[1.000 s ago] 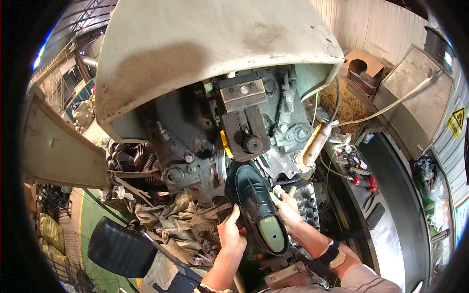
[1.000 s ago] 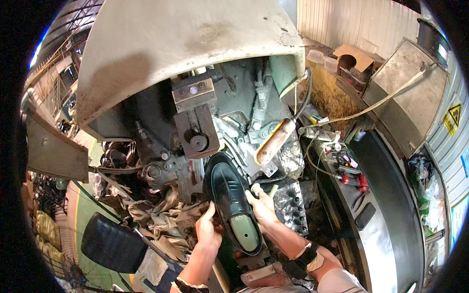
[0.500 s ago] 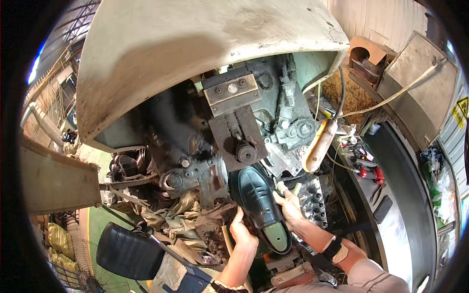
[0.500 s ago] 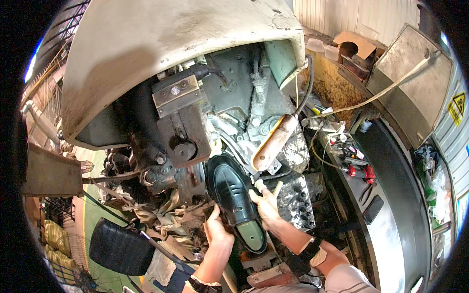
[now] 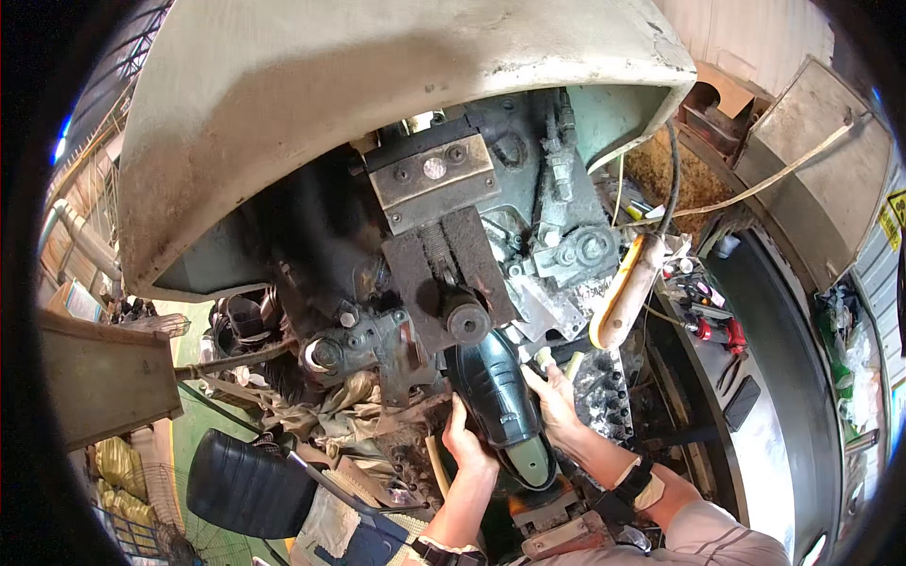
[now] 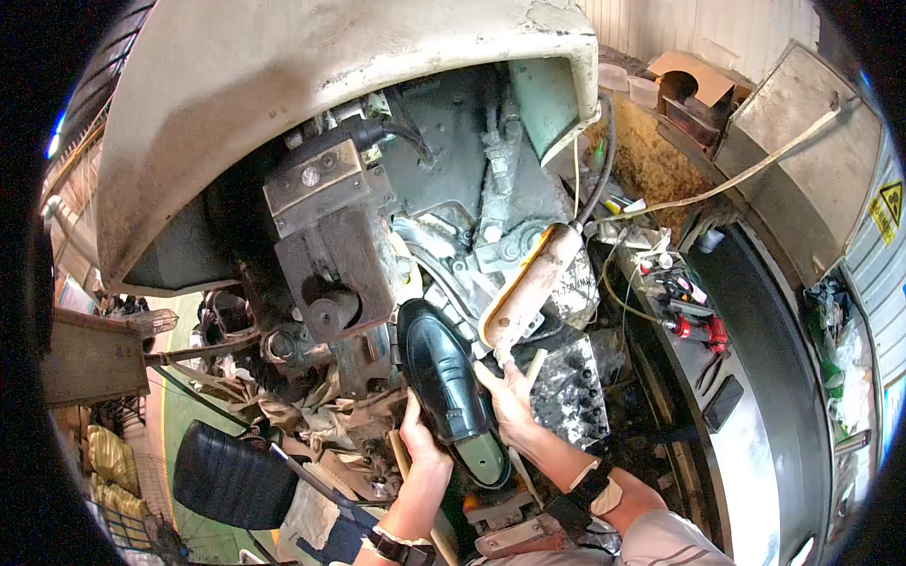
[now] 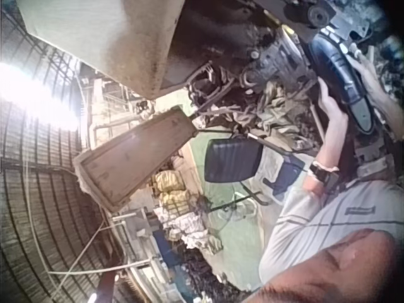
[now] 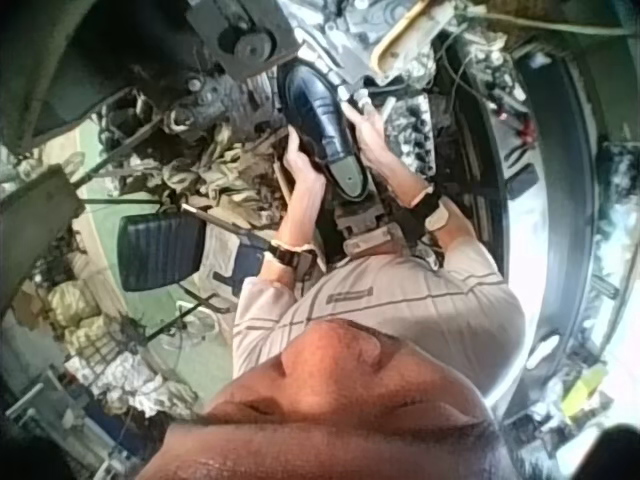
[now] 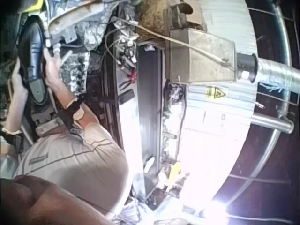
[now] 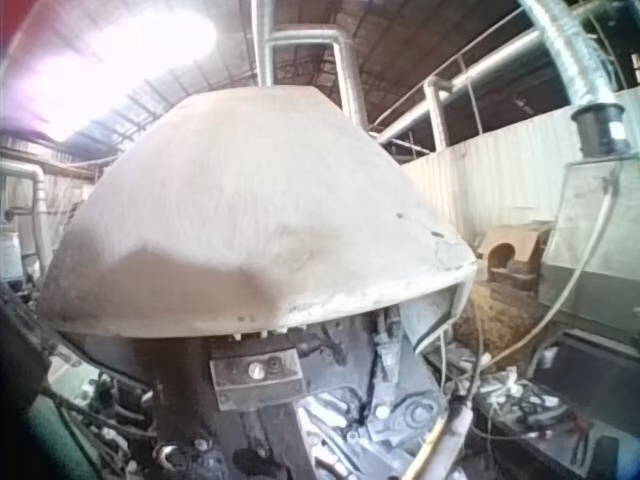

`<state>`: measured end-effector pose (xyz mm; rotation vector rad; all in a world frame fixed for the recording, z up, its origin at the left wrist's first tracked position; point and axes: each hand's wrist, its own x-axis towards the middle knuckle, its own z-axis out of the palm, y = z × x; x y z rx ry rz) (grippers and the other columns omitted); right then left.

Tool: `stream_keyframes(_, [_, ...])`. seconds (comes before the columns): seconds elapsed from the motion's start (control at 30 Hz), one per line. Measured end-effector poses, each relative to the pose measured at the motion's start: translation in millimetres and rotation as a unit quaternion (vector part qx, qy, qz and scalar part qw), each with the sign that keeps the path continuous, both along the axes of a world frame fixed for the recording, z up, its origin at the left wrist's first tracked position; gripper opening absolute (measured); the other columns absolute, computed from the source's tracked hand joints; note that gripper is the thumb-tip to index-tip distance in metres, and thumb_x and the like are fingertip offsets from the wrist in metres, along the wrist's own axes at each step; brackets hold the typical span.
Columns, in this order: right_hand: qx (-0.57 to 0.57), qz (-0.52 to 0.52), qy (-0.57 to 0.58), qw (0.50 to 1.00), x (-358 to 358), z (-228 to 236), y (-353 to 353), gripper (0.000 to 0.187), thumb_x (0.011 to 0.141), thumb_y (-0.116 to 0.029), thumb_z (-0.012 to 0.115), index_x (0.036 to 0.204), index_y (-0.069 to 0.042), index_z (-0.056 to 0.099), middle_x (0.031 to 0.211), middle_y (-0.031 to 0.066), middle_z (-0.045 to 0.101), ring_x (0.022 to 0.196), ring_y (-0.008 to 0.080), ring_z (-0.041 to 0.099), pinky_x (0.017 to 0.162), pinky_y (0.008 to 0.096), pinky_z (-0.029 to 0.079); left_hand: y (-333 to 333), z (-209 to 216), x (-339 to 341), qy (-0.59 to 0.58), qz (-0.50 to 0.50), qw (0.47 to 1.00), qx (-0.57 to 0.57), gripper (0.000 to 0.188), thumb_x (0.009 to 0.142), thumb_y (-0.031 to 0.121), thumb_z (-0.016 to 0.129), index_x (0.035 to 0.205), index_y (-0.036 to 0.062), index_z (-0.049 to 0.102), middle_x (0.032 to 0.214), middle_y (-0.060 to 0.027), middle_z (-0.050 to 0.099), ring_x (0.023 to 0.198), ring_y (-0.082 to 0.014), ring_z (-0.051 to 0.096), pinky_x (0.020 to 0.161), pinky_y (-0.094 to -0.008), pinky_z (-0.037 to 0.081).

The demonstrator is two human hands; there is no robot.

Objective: Operating a lasting machine to pull and shape leather shoe uppers over a mold or last.

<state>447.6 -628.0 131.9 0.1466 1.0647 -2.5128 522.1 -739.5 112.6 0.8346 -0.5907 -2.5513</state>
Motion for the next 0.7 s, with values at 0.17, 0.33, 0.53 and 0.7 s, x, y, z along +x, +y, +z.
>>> stream_keyframes(0.17, [0.008, 0.025, -0.058, 0.998, 3, 8, 4, 0.054, 0.094, -0.015, 0.069, 0.139, 0.0, 0.042, 0.112, 0.0077, 0.067, 0.095, 0.0151, 0.066, 0.081, 0.0276, 0.055, -1, 17, 3, 0.038, -0.052, 0.996, 0.064, 0.04, 0.103, 0.039, 0.05, 0.124, 0.0074, 0.064, 0.117, -0.0078, 0.069, 0.104, -0.0248, 0.066, 0.095, -0.0392, 0.052])
stream_keyframes(0.33, [0.066, 0.059, -0.062, 0.994, 0, 5, 16, 0.062, 0.096, -0.022, 0.069, 0.143, 0.001, 0.036, 0.106, 0.0094, 0.069, 0.085, 0.0153, 0.068, 0.074, 0.0282, 0.056, -14, 15, 12, -0.022, -0.107, 0.994, -0.001, 0.04, 0.102, 0.039, 0.051, 0.124, 0.0078, 0.064, 0.12, -0.008, 0.068, 0.108, -0.0238, 0.064, 0.099, -0.0387, 0.049])
stream_keyframes(0.53, [0.328, 0.073, 0.03, 0.941, -34, -45, 147, 0.071, 0.094, -0.012, 0.066, 0.147, 0.008, 0.024, 0.102, 0.0223, 0.07, 0.081, 0.0239, 0.071, 0.072, 0.0321, 0.061, -92, -21, 124, -0.127, 0.052, 0.989, -0.052, 0.026, 0.09, 0.027, 0.071, 0.107, 0.008, 0.064, 0.104, -0.0049, 0.065, 0.099, -0.0223, 0.06, 0.1, -0.0394, 0.047])
stream_keyframes(0.7, [0.365, 0.037, -0.003, 0.93, -45, -170, 209, 0.104, 0.084, -0.016, 0.077, 0.154, 0.006, 0.004, 0.127, 0.023, 0.063, 0.116, 0.0257, 0.062, 0.101, 0.0388, 0.047, -95, -50, 185, -0.203, 0.139, 0.969, -0.012, 0.017, 0.089, 0.026, 0.071, 0.096, 0.0102, 0.067, 0.093, -0.003, 0.065, 0.089, -0.0181, 0.061, 0.091, -0.0362, 0.052])
